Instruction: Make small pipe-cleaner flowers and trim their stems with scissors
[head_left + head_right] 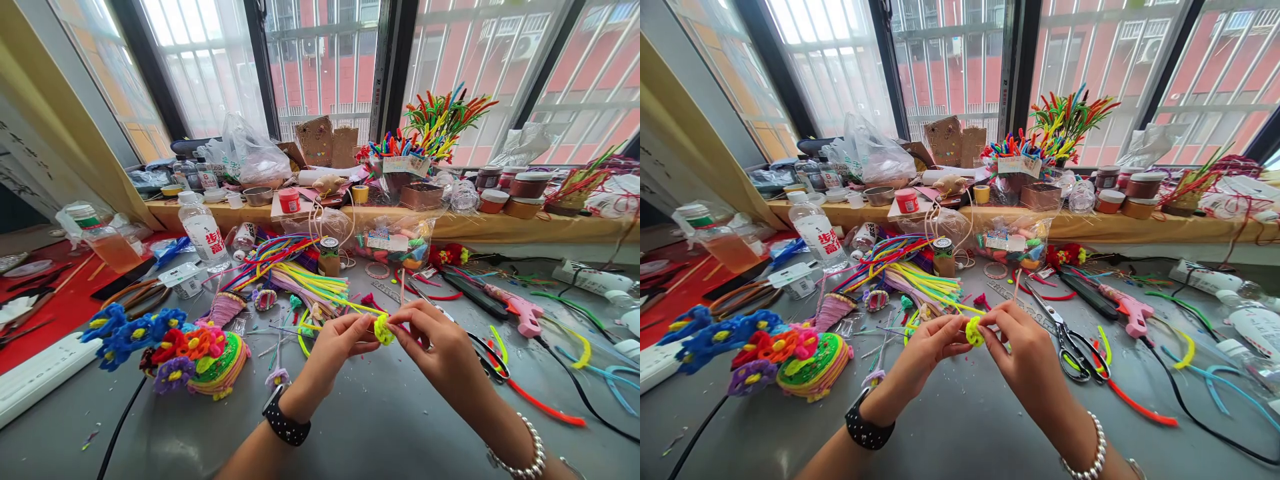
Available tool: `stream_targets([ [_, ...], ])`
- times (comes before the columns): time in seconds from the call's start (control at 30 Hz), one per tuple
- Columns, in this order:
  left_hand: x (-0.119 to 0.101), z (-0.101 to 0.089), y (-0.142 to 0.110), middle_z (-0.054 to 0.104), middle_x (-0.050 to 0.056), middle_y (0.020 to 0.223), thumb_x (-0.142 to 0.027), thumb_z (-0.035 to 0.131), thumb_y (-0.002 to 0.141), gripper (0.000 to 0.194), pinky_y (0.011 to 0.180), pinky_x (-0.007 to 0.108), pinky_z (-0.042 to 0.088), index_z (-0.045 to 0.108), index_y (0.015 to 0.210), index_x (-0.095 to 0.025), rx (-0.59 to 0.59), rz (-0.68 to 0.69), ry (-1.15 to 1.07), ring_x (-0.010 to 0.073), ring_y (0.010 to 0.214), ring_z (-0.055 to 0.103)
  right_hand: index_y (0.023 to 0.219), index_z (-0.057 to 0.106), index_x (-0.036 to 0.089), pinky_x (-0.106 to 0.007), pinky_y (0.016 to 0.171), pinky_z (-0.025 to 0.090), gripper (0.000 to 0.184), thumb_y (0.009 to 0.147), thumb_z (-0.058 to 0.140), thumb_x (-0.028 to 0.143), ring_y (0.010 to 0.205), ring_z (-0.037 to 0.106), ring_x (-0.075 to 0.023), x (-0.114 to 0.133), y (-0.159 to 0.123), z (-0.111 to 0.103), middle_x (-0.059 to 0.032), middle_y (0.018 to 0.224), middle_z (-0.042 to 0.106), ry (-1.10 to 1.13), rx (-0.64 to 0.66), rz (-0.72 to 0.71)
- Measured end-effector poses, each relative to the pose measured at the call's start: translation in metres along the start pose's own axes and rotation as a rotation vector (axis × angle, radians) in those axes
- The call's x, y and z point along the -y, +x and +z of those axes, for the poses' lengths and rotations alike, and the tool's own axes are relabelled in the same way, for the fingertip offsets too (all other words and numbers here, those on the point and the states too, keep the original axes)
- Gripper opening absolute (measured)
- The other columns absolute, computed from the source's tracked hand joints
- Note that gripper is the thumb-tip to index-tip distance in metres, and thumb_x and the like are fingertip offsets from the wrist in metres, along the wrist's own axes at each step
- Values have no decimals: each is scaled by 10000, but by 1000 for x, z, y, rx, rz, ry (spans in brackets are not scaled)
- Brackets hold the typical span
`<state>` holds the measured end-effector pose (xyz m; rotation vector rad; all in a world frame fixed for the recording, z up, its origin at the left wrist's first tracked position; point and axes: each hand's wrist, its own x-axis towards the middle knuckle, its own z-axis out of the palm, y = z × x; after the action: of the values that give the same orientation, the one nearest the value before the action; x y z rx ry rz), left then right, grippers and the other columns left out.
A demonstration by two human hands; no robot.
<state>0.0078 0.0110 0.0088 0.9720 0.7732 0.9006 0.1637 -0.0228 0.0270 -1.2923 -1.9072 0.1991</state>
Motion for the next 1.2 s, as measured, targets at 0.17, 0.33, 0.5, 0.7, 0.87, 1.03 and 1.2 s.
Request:
stream_targets([
  [0.17,-2,-4,2,615,21,683,-346,605,663,225,596,203,452,637,694,-126,-118,87,48,112,641,561,754,562,181,-214,512,388,166,805,456,297,541,465,-99,-1,3,-6,-24,745,530,79,-42,29],
  [0.33,-5,-12,4,601,30,705,-325,610,662,214,625,211,447,625,699,-115,-138,116,2,111,658,553,723,560,173,-237,547,383,211,811,429,313,572,473,-119,-17,4,8,-34,717,534,39,76,87],
  [0.5,-4,-16,5,602,37,702,-309,600,669,202,626,226,445,601,726,-115,-73,33,-47,119,656,564,738,577,165,-236,523,367,264,789,443,388,578,474,-130,-30,6,23,-24,655,538,265,140,281],
  [0.7,-5,-8,1,586,40,704,-310,607,657,200,583,240,434,568,699,-118,160,-133,34,119,615,554,844,561,146,-186,449,330,306,725,532,427,465,402,-74,-25,6,27,48,504,453,863,220,560],
  [0.87,-7,-6,1,542,-9,652,-293,666,592,269,541,192,397,557,786,-142,61,-11,170,83,582,507,692,570,130,-191,489,360,257,686,598,385,496,458,-71,-26,5,27,13,564,543,972,94,595],
  [1.03,-4,-12,6,545,-11,692,-249,685,571,329,543,193,409,560,857,-147,32,127,274,75,570,494,716,625,125,-191,511,396,256,654,631,373,539,516,-84,-29,6,28,-19,638,597,1054,14,657],
  [1.2,-10,-19,8,580,7,727,-297,680,568,326,633,227,448,597,841,-142,-80,133,235,111,654,539,714,612,153,-171,528,416,223,604,681,335,527,519,-66,-40,10,18,14,616,587,1120,-39,725],
])
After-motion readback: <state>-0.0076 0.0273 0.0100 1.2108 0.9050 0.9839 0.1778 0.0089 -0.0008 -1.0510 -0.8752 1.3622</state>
